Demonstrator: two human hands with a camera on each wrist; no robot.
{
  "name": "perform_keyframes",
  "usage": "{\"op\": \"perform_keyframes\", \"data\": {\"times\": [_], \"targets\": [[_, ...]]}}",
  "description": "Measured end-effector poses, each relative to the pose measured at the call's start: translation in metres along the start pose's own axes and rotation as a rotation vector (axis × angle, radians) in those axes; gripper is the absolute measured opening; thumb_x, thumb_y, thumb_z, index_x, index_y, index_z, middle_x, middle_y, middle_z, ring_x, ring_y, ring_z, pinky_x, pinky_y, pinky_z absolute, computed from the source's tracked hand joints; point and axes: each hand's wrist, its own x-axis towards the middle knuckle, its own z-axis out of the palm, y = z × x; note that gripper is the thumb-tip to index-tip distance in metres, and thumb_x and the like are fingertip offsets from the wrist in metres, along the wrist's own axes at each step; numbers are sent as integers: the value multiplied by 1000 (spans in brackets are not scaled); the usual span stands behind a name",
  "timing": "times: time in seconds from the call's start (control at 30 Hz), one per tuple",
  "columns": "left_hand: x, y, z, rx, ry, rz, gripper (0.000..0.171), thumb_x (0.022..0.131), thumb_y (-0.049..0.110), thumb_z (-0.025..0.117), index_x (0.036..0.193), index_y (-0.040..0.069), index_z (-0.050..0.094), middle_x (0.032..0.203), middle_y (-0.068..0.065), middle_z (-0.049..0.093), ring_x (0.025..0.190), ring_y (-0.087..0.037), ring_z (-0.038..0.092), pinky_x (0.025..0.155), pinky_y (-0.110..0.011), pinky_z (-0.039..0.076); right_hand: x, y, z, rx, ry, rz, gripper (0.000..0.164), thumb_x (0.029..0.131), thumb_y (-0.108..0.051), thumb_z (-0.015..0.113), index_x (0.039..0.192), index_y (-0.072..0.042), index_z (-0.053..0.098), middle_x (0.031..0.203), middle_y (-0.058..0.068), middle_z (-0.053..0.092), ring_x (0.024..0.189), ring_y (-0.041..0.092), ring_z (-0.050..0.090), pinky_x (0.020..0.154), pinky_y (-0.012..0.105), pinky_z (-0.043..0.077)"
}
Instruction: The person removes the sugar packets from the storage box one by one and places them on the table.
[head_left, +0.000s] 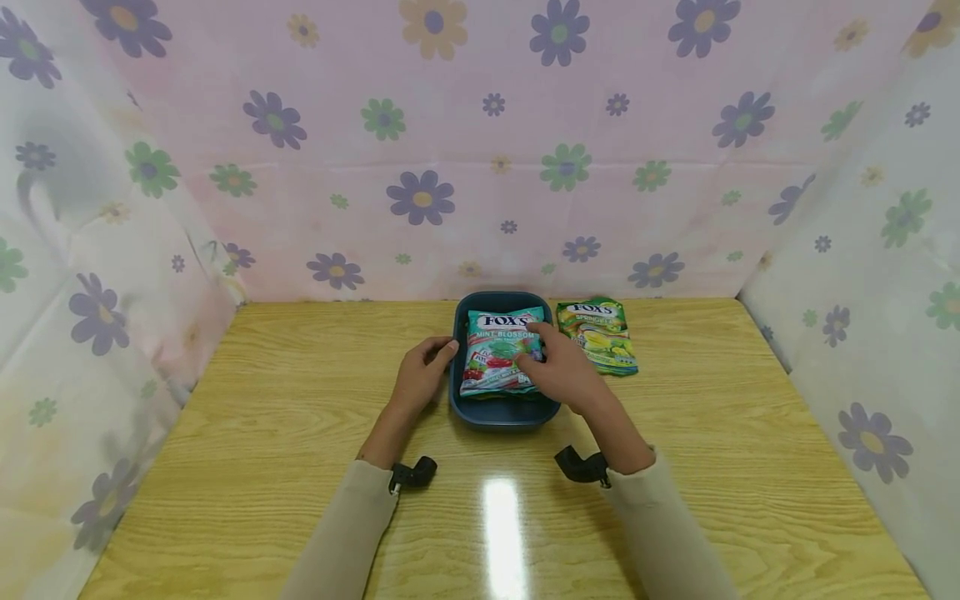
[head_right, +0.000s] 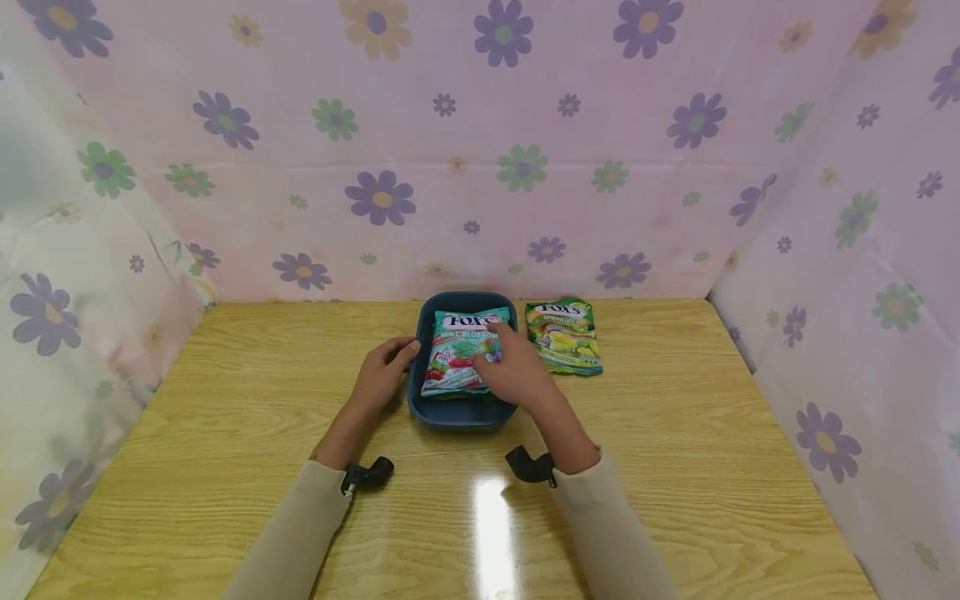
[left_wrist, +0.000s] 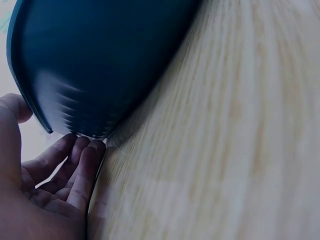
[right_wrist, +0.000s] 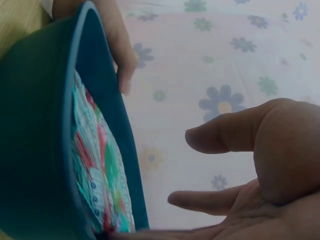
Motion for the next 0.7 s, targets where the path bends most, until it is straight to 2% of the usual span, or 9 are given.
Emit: {"op": "perform_keyframes", "data": {"times": [0.07, 0.17, 0.27, 0.37, 0.57, 0.7], "targets": [[0, 0, 0, -2, -1, -1, 47, 107, 44, 63, 137, 9, 69, 138, -12, 67, 125, -29, 62, 110, -48, 47, 1, -1, 3, -6, -13, 28, 67, 106, -25, 62, 164, -4, 35, 135, 26, 59, 109, 38, 62, 86, 50, 52], [0, 0, 0, -5, -4, -1, 47, 107, 44, 62, 138, 8, 68, 138, -12, 67, 126, -29, 61, 111, -48, 47, 2, -2, 8, -12, -30, 49, 71, 107, -27, 61, 166, -3, 30, 158, 25, 47, 136, 42, 55, 105, 58, 49], [0, 1, 1, -9, -5, 3, 47, 107, 43, 62, 138, 8, 68, 138, -13, 67, 125, -29, 61, 110, -49, 47, 4, -1, 11, -33, -40, 56, 75, 107, -29, 59, 167, -1, 25, 164, 28, 39, 147, 47, 43, 114, 64, 41], [0, 1, 1, -10, -1, 10, 47, 107, 42, 62, 138, 7, 68, 137, -14, 67, 123, -30, 62, 108, -49, 48, 5, 1, 13, -63, -32, 47, 77, 107, -29, 60, 167, 0, 23, 162, 29, 40, 148, 48, 41, 115, 65, 39], [0, 1, 1, -4, 1, 14, 47, 107, 41, 63, 138, 6, 68, 136, -15, 67, 121, -30, 62, 107, -48, 49, 9, 2, 16, -133, -26, 14, 77, 106, -27, 61, 163, 8, 24, 153, 31, 50, 139, 48, 52, 110, 62, 46], [0, 0, 1, -4, 1, 9, 46, 107, 41, 63, 137, 7, 68, 135, -14, 68, 120, -29, 62, 106, -47, 49, 11, 3, 18, -129, -25, 28, 80, 106, -27, 61, 163, 10, 20, 154, 34, 47, 139, 49, 51, 109, 62, 46]]}}
